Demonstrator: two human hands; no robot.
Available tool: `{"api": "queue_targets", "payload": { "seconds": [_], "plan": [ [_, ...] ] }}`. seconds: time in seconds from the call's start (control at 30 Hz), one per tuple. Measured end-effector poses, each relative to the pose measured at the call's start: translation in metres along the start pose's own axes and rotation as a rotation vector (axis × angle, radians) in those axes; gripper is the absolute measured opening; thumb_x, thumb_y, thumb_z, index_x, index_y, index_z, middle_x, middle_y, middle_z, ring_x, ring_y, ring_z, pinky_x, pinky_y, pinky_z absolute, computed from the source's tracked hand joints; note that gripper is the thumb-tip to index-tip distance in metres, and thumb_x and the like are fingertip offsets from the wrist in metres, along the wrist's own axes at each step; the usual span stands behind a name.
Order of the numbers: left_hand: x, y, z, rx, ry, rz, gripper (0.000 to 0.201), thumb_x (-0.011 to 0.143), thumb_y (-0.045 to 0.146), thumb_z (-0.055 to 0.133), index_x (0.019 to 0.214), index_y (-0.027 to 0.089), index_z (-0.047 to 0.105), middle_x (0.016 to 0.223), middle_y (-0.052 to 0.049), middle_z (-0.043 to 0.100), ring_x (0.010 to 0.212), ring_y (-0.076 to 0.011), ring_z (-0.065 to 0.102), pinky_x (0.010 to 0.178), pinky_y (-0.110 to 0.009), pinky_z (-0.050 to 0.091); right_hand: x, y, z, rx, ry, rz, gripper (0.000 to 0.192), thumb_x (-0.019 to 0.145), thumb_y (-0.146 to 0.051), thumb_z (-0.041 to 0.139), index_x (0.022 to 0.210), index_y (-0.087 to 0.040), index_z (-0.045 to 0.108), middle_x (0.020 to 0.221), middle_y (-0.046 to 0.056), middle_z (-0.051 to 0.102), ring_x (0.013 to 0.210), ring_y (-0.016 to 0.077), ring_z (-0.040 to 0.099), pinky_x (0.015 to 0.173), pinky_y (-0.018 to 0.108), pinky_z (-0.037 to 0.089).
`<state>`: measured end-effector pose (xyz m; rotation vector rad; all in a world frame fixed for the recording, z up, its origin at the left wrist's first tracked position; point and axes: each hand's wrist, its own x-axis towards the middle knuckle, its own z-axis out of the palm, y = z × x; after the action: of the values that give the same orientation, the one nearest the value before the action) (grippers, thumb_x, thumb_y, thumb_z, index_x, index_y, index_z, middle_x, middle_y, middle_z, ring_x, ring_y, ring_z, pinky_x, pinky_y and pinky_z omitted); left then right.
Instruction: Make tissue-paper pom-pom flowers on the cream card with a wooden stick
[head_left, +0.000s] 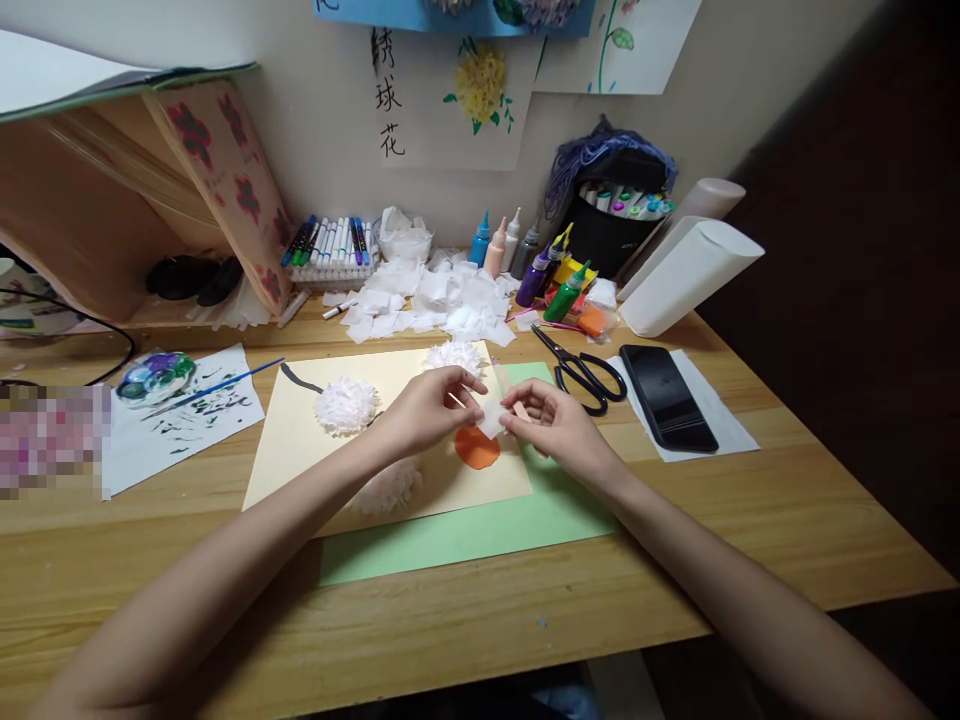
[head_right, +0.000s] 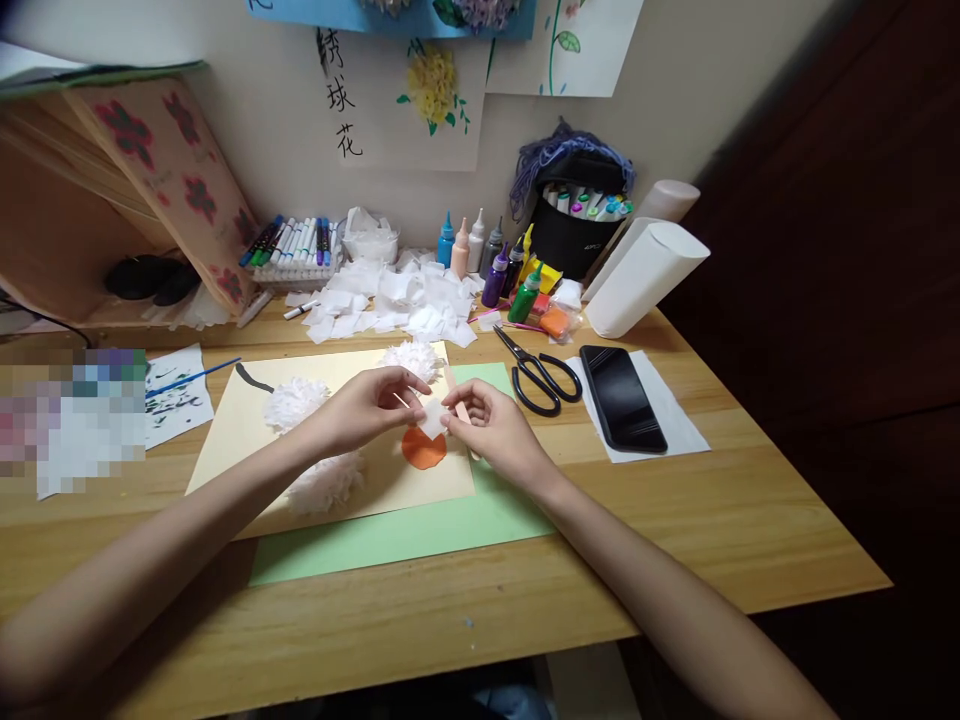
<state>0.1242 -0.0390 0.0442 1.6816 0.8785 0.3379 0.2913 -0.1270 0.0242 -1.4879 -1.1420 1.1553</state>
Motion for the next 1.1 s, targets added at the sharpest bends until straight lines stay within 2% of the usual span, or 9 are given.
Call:
{"api": "queue_targets", "payload": {
  "seconds": [0.1,0.17,0.3,0.37,0.43,0.5,0.57,0.83,1.1],
  "plan": [
    [-0.004,-0.002,0.001,0.067,-0.012,-0.044,0.022,0.072,0.01,0.063,0.094,0.014,0.061,0.075,-0.002,0.065,0.067,-0.0121,0.061,0.059,-0.023,0.045,-0.003,0.001,-0.001,-0.039,-0.053,-0.045,0.02,0.079,-0.036,0.062,0.086,-0.017,0.06,0.071,0.001,0.059,0.062,0.0114,0.059,0.044,0.02,0.043],
    [-0.004,-0.004,0.001,0.107,-0.01,-0.054,0.022,0.072,0.01,0.062,0.093,0.014,0.062,0.075,-0.002,0.065,0.066,-0.0121,0.061,0.058,-0.023,0.045,-0.004,0.0,-0.003,-0.009,-0.066,-0.114,0.022,0.082,-0.035,0.06,0.094,-0.017,0.062,0.083,0.004,0.067,0.076,0.0137,0.065,0.063,0.026,0.054],
    [-0.001,-0.007,-0.001,0.135,-0.012,-0.098,0.021,0.071,0.008,0.061,0.092,0.013,0.061,0.074,-0.001,0.064,0.063,-0.0114,0.06,0.056,-0.022,0.044,-0.005,-0.006,-0.009,0.058,-0.099,-0.221,0.042,0.073,-0.03,0.071,0.112,-0.021,0.059,0.115,0.009,0.066,0.104,0.0193,0.063,0.088,0.035,0.054],
    [0.0,-0.009,-0.001,0.149,-0.011,-0.119,0.022,0.071,0.008,0.061,0.092,0.013,0.061,0.074,-0.001,0.063,0.062,-0.0112,0.06,0.057,-0.023,0.045,-0.005,-0.007,-0.012,0.053,-0.078,-0.255,0.044,0.07,-0.029,0.074,0.111,-0.021,0.059,0.114,0.009,0.066,0.101,0.02,0.065,0.085,0.035,0.056],
    [0.001,-0.01,-0.002,0.168,-0.007,-0.126,0.023,0.07,0.007,0.061,0.092,0.013,0.061,0.074,-0.001,0.062,0.061,-0.0109,0.059,0.056,-0.023,0.045,-0.005,-0.005,-0.013,0.035,0.005,-0.29,0.029,0.074,-0.03,0.071,0.1,-0.019,0.062,0.097,0.007,0.07,0.086,0.018,0.068,0.073,0.032,0.057],
    [0.002,-0.011,-0.002,0.191,-0.001,-0.119,0.023,0.07,0.007,0.06,0.092,0.013,0.062,0.076,-0.002,0.063,0.06,-0.0106,0.059,0.056,-0.023,0.044,-0.005,-0.003,-0.015,0.001,0.102,-0.352,0.016,0.082,-0.033,0.063,0.087,-0.018,0.063,0.078,0.004,0.067,0.068,0.0139,0.065,0.057,0.026,0.053],
    [0.002,-0.013,-0.002,0.214,0.003,-0.102,0.023,0.069,0.007,0.06,0.091,0.014,0.062,0.077,-0.002,0.064,0.062,-0.0105,0.059,0.056,-0.022,0.044,-0.006,-0.001,-0.016,-0.042,0.152,-0.435,0.022,0.089,-0.035,0.053,0.08,-0.018,0.062,0.067,0.001,0.06,0.058,0.0105,0.059,0.05,0.024,0.046],
    [0.004,-0.015,-0.003,0.247,0.011,-0.066,0.022,0.069,0.011,0.06,0.09,0.014,0.063,0.081,-0.004,0.067,0.067,-0.012,0.061,0.06,-0.022,0.045,-0.008,0.002,-0.012,-0.326,-0.084,-0.513,0.033,0.095,-0.032,0.037,0.078,-0.018,0.062,0.069,0.0,0.056,0.059,0.0104,0.051,0.059,0.027,0.041],
    [0.004,-0.013,-0.003,0.223,0.002,-0.069,0.019,0.069,0.011,0.061,0.088,0.014,0.063,0.079,-0.004,0.067,0.069,-0.0129,0.062,0.06,-0.022,0.045,-0.006,0.006,-0.006,-0.362,-0.144,-0.458,0.032,0.095,-0.03,0.037,0.081,-0.02,0.063,0.077,0.002,0.062,0.068,0.0127,0.055,0.066,0.029,0.043]
  ]
}}
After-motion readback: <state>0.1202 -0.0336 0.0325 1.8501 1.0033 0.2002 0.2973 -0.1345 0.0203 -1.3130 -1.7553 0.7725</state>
